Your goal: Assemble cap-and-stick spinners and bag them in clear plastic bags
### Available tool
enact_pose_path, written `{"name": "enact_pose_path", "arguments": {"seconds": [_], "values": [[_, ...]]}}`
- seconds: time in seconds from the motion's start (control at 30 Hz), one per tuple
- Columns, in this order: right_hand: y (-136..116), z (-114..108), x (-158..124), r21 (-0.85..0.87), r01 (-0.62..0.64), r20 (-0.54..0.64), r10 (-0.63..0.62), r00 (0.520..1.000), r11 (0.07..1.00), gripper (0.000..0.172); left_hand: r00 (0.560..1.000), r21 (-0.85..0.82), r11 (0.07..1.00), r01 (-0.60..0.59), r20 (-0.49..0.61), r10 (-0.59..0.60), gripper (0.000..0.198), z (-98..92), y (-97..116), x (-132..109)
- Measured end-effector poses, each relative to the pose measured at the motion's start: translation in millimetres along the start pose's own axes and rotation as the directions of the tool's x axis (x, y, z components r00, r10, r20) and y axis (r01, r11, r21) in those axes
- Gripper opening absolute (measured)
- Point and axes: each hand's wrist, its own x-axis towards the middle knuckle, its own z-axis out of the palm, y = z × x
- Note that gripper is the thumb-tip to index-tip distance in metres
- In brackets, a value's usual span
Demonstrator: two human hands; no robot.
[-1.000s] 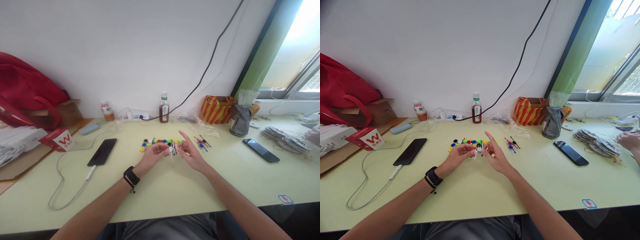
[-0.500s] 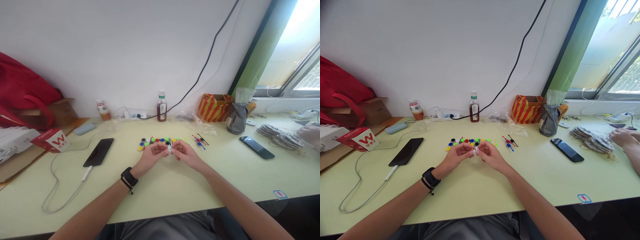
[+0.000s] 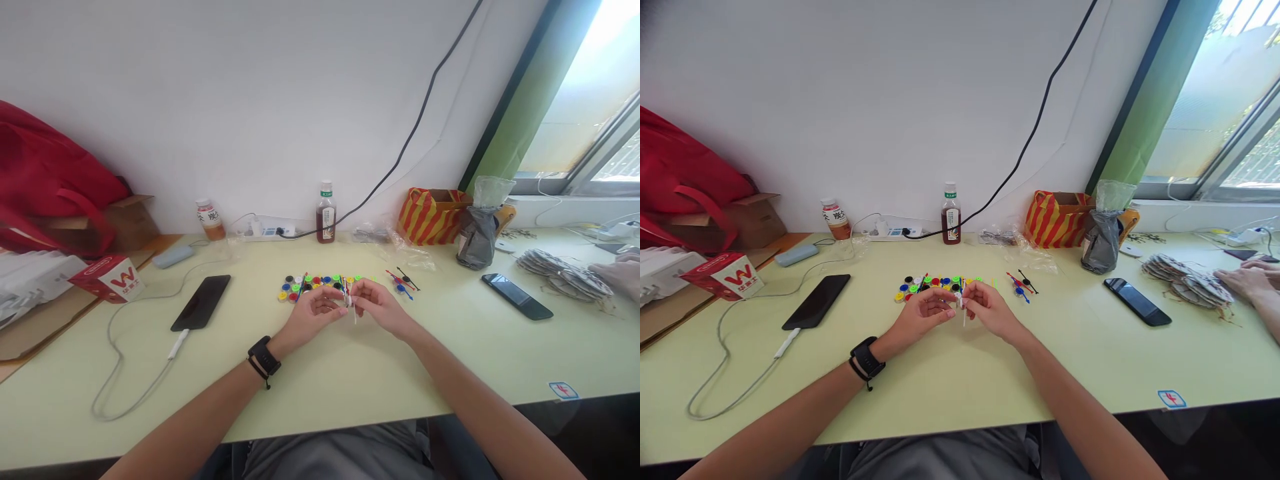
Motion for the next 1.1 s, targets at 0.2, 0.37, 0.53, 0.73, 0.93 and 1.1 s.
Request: {"name": "enact_pose_path", "arguments": {"seconds": [0.2, 0.37, 0.53, 0.73, 0.93, 1.1], "values": [[10, -39, 3, -0.522, 0.061, -0.502, -0.364, 0.784, 0.851, 0.016, 0.999, 0.164, 0.986, -0.013, -0.047, 0.02, 0.027, 0.6, -6, 0], [16, -61, 3, -0.782, -0.145, -0.487, -0.449, 0.749, 0.606, 0.022, 0.999, 0.19, 0.981, -0.028, -0.03, 0.034, 0.022, 0.9, -5, 0], [37, -64, -3, -0.908, -0.352, -0.374, -0.062, 0.925, 0.225, 0.025, 0.999, 0.183, 0.983, -0.028, -0.027, 0.033, 0.022, 1.1, -4, -1], [46, -71, 0, -0.902, -0.364, -0.388, -0.069, 0.919, 0.232, 0.023, 0.999, 0.257, 0.965, -0.053, 0.009, 0.053, 0.023, 1.9, -8, -4], [50, -62, 8, -0.946, -0.168, -0.205, -0.113, 0.972, 0.276, 0.019, 0.998, 0.288, 0.955, -0.07, 0.027, 0.065, 0.024, 2.3, -9, -4], [57, -55, 10, -0.949, -0.109, -0.156, -0.136, 0.978, 0.297, 0.014, 0.997, 0.281, 0.957, -0.073, 0.023, 0.069, 0.024, 2.3, -8, -3]]}}
